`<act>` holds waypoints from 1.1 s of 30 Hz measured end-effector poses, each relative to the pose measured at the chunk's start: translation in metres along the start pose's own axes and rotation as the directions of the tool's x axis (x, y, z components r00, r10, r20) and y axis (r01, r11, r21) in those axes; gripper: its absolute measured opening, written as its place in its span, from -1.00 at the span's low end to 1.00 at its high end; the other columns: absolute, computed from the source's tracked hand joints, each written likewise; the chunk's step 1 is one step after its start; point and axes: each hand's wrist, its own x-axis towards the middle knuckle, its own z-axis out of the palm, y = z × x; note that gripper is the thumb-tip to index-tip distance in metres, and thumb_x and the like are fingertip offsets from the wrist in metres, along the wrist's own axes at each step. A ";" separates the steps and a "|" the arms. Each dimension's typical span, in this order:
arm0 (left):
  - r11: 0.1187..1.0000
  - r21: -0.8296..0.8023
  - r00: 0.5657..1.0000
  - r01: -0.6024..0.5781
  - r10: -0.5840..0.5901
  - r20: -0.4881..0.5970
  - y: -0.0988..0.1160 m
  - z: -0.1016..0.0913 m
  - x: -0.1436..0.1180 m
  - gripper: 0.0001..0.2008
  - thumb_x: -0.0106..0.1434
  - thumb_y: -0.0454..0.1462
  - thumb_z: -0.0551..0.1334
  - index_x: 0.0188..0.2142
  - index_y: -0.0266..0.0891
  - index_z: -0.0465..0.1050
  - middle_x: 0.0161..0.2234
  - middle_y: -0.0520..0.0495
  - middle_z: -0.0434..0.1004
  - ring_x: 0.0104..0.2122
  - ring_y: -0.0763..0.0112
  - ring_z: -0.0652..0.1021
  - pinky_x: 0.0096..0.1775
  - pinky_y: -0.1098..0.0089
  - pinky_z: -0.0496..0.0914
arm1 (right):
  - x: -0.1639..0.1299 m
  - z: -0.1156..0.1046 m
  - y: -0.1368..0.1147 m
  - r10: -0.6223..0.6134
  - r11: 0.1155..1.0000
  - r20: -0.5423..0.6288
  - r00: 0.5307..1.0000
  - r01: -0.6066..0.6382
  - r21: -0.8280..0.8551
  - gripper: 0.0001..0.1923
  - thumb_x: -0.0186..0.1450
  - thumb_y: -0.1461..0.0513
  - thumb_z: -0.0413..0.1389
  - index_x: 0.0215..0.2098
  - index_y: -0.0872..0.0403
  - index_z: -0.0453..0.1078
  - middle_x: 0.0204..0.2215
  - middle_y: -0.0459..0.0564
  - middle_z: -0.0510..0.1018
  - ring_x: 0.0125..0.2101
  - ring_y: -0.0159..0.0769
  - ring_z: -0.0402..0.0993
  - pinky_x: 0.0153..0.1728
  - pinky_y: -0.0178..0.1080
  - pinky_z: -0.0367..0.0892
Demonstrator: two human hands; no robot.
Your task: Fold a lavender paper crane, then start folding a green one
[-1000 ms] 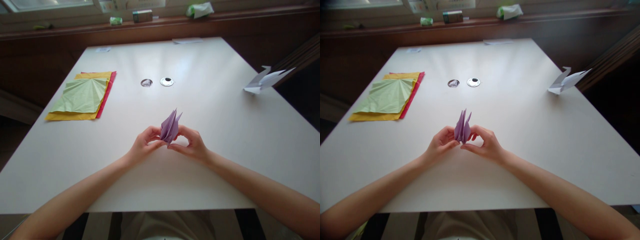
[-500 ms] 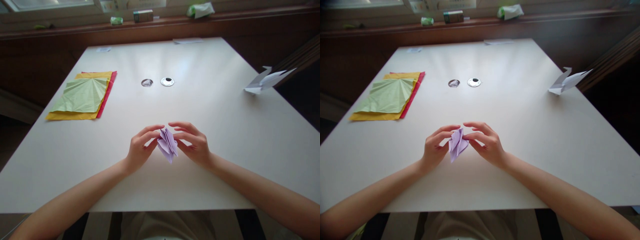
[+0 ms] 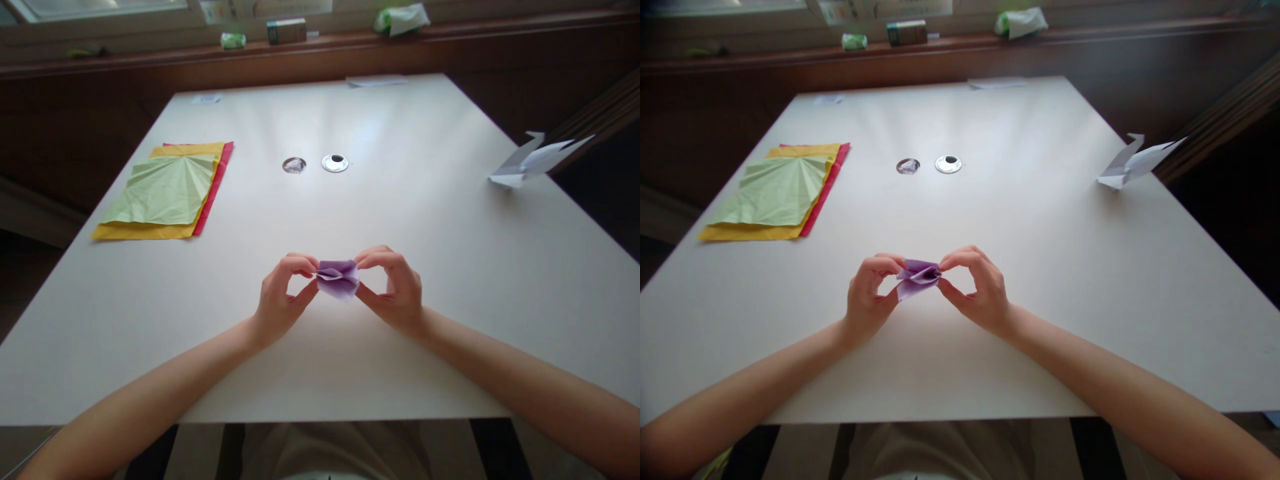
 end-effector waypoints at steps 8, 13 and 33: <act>0.975 0.008 0.952 0.221 -0.218 0.215 -0.002 0.000 0.006 -0.88 0.14 -0.28 0.24 -0.30 -0.24 0.42 -0.35 -0.07 0.50 -0.35 0.40 0.48 -0.30 0.40 0.39 | 0.004 0.001 0.001 0.026 0.999 0.196 0.980 -0.034 0.035 -0.88 0.19 0.37 0.07 -0.31 0.06 0.32 -0.44 -0.04 0.44 -0.44 -0.40 0.39 -0.45 -0.30 0.35; 0.945 0.003 0.915 0.328 -0.319 0.249 0.001 -0.001 0.010 -0.85 0.13 -0.21 0.26 -0.33 -0.25 0.47 -0.40 -0.06 0.51 -0.38 0.39 0.48 -0.34 0.39 0.38 | 0.003 0.001 0.002 0.119 0.990 0.282 0.952 -0.137 0.045 -0.95 0.21 0.33 0.05 -0.40 0.09 0.32 -0.50 -0.05 0.43 -0.49 -0.43 0.36 -0.48 -0.34 0.31; 0.942 0.020 0.942 0.336 -0.336 -0.014 0.005 -0.001 0.004 -0.66 0.25 -0.13 0.10 -0.53 -0.26 0.48 -0.62 0.03 0.43 -0.60 0.53 0.38 -0.54 0.49 0.24 | 0.006 -0.003 -0.002 0.215 0.943 0.587 0.781 -0.323 0.084 -0.96 0.19 0.32 0.00 -0.41 0.11 0.27 -0.60 -0.15 0.39 -0.60 -0.52 0.26 -0.58 -0.45 0.20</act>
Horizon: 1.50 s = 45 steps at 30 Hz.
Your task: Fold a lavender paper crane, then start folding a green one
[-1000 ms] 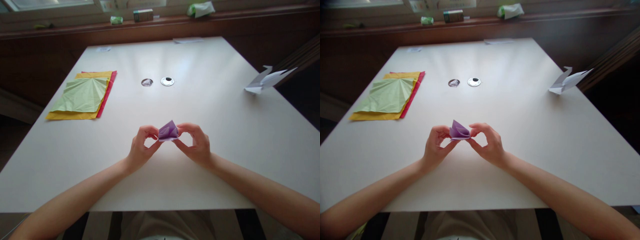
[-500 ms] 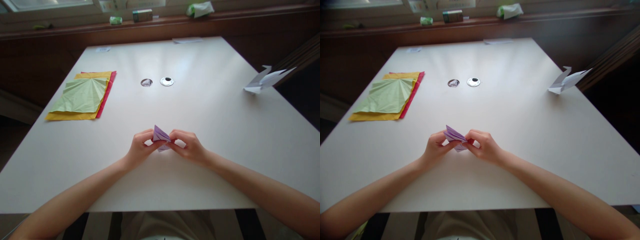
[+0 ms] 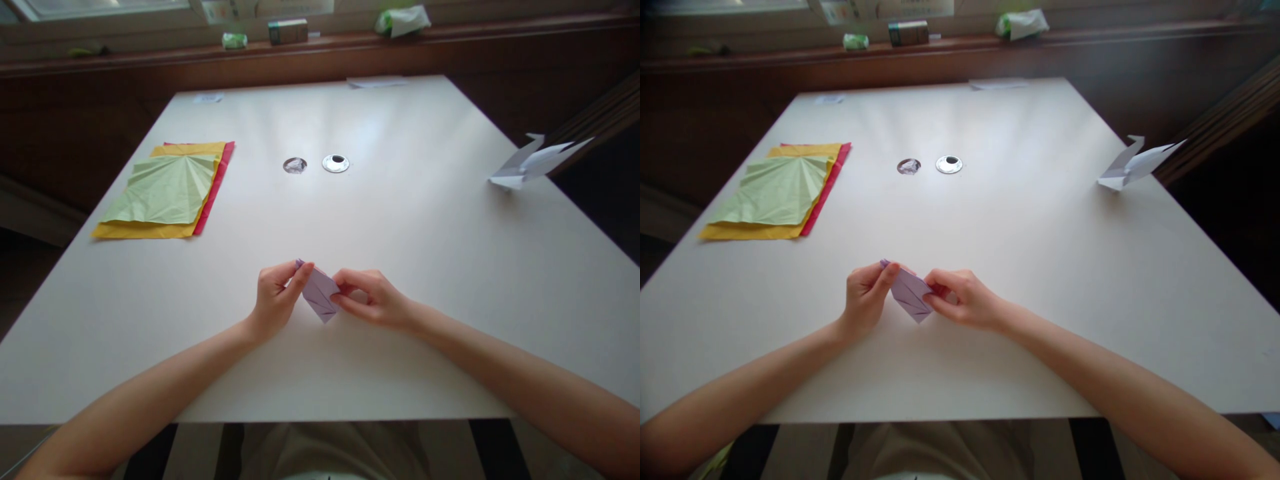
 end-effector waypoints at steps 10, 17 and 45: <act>0.982 -0.119 0.989 0.146 -0.143 0.032 -0.001 0.001 0.005 -0.61 0.22 -0.05 0.11 -0.60 -0.27 0.34 -0.63 0.06 0.30 -0.57 0.53 0.32 -0.52 0.49 0.22 | 0.001 0.003 0.000 0.113 0.989 0.000 0.994 -0.113 0.099 -0.98 0.17 0.33 0.01 -0.42 0.11 0.25 -0.63 -0.18 0.37 -0.63 -0.54 0.24 -0.65 -0.47 0.14; 0.997 -0.049 0.998 0.063 -0.063 0.003 -0.004 0.004 0.000 -0.84 0.10 -0.20 0.27 -0.46 -0.27 0.44 -0.54 0.04 0.47 -0.54 0.54 0.40 -0.48 0.52 0.30 | 0.003 0.000 0.000 0.182 0.980 0.031 0.983 -0.184 0.078 -0.85 0.15 0.19 0.09 -0.44 0.13 0.28 -0.61 -0.16 0.33 -0.60 -0.51 0.22 -0.61 -0.43 0.15; 0.978 -0.207 0.876 0.038 0.067 0.477 -0.003 0.006 0.000 -0.64 0.21 -0.24 0.17 0.02 -0.14 0.33 0.11 -0.11 0.26 0.11 0.16 0.28 0.06 0.21 0.27 | -0.003 0.007 0.009 0.113 0.955 0.033 0.993 -0.118 0.271 -0.85 0.20 0.22 0.09 -0.45 0.16 0.37 -0.60 -0.07 0.50 -0.57 -0.39 0.48 -0.56 -0.37 0.41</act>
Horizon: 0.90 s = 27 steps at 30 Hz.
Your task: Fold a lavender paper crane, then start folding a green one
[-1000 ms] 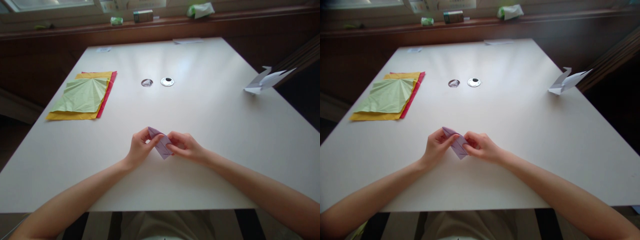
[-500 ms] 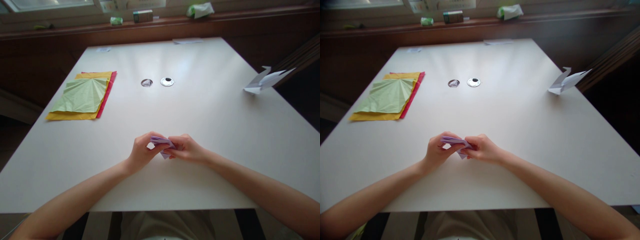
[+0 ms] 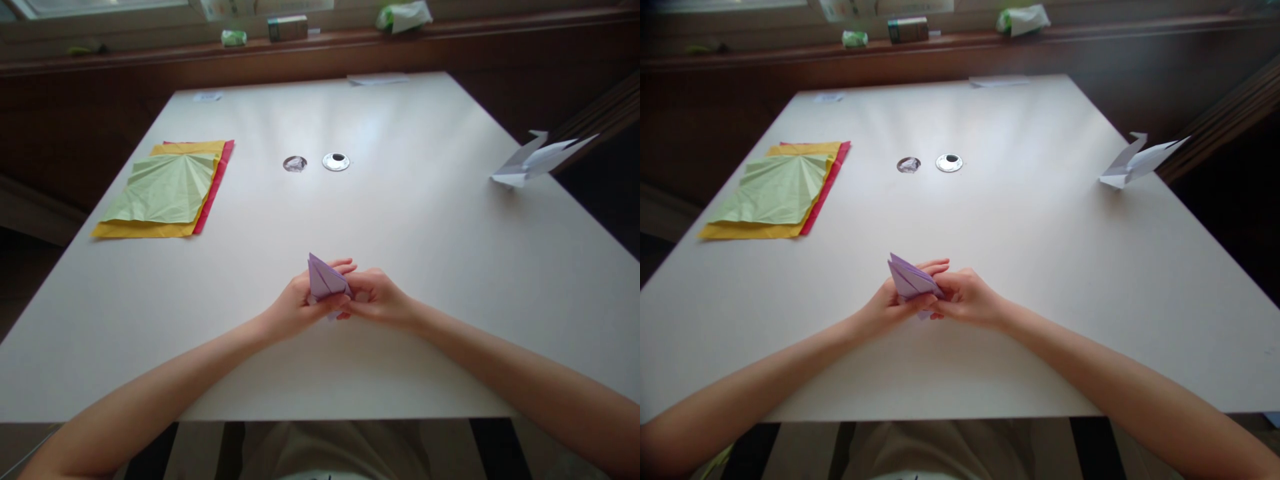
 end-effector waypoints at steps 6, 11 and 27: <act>0.996 0.023 0.996 -0.085 0.085 -0.001 -0.004 0.000 -0.001 -0.71 0.27 -0.25 0.09 -0.02 -0.01 0.38 0.10 0.00 0.30 0.08 0.25 0.32 0.04 0.25 0.28 | 0.000 0.001 0.001 0.001 0.998 0.045 0.999 0.002 -0.067 -0.73 0.20 0.23 0.08 -0.11 0.08 0.38 -0.48 -0.11 0.56 -0.51 -0.40 0.52 -0.49 -0.38 0.43; 0.998 -0.025 0.996 -0.064 0.062 -0.072 -0.003 -0.001 -0.001 -0.76 0.26 -0.25 0.10 -0.12 -0.09 0.46 -0.01 -0.04 0.43 0.01 0.28 0.38 0.02 0.26 0.30 | 0.002 0.001 -0.003 0.017 0.994 0.048 0.999 -0.012 -0.109 -0.77 0.20 0.22 0.08 -0.17 0.12 0.38 -0.57 -0.12 0.53 -0.58 -0.42 0.48 -0.51 -0.39 0.40; 0.957 -0.262 0.918 0.121 -0.208 -0.336 0.003 -0.001 0.000 -0.73 0.26 -0.12 0.09 -0.25 -0.22 0.47 -0.23 -0.09 0.55 -0.19 0.32 0.52 -0.20 0.37 0.41 | 0.000 0.001 -0.008 0.137 0.990 0.100 0.985 -0.132 -0.057 -0.77 0.16 0.19 0.09 -0.57 0.10 0.18 -0.69 -0.19 0.34 -0.64 -0.45 0.39 -0.68 -0.44 0.21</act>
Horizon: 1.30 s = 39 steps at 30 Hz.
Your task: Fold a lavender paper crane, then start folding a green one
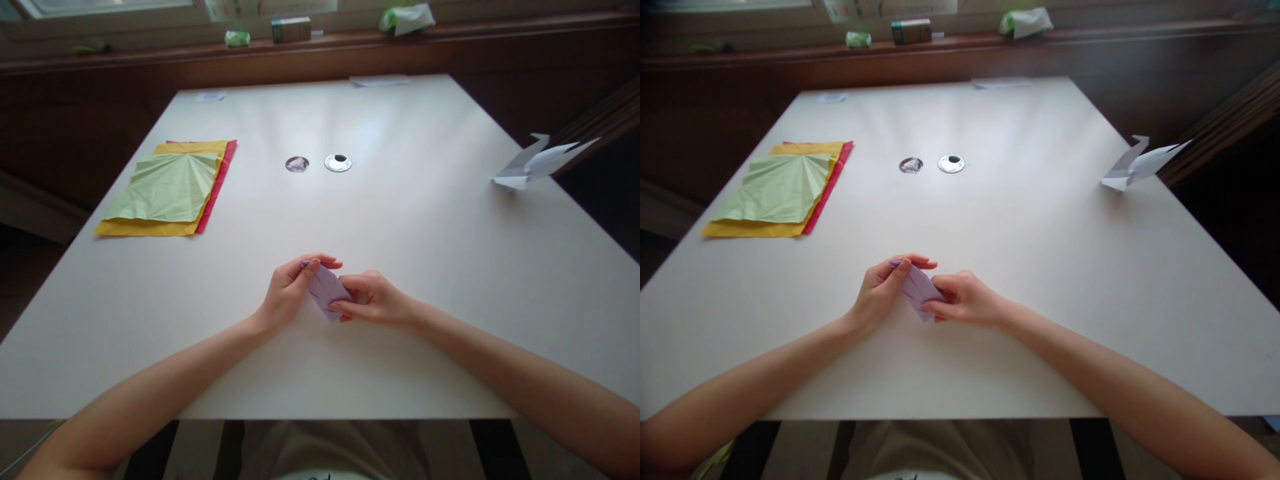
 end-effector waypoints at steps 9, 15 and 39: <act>1.000 0.007 0.942 -0.014 0.010 0.334 0.006 -0.004 0.002 -0.70 0.22 -0.14 0.15 -0.10 -0.18 0.46 0.02 -0.10 0.40 0.02 0.20 0.40 0.00 0.29 0.32 | 0.003 0.002 0.002 -0.179 0.975 -0.224 0.958 0.142 -0.169 -0.83 0.17 0.20 0.10 -0.35 0.16 0.42 -0.58 -0.10 0.47 -0.61 -0.48 0.32 -0.60 -0.41 0.22; 0.993 -0.052 0.911 0.109 -0.079 0.404 0.010 -0.003 0.001 -0.64 0.29 -0.08 0.01 -0.12 -0.15 0.49 0.13 -0.03 0.26 0.09 0.18 0.33 0.07 0.27 0.24 | 0.002 0.004 0.005 -0.271 0.902 -0.340 0.901 0.115 -0.416 -0.79 0.18 0.21 0.08 -0.58 0.13 0.35 -0.70 -0.17 0.30 -0.67 -0.54 0.11 -0.65 -0.42 0.09; 0.995 -0.103 0.985 0.015 0.003 0.175 -0.001 -0.002 0.006 -0.58 0.14 -0.07 0.22 -0.03 -0.14 0.33 -0.04 -0.11 0.40 -0.08 0.30 0.43 -0.09 0.34 0.33 | -0.001 0.003 0.000 -0.422 0.810 -0.507 0.751 0.062 -0.583 -0.83 0.19 0.25 0.04 -0.55 0.06 0.20 -0.68 -0.17 0.34 -0.67 -0.50 0.19 -0.64 -0.40 0.12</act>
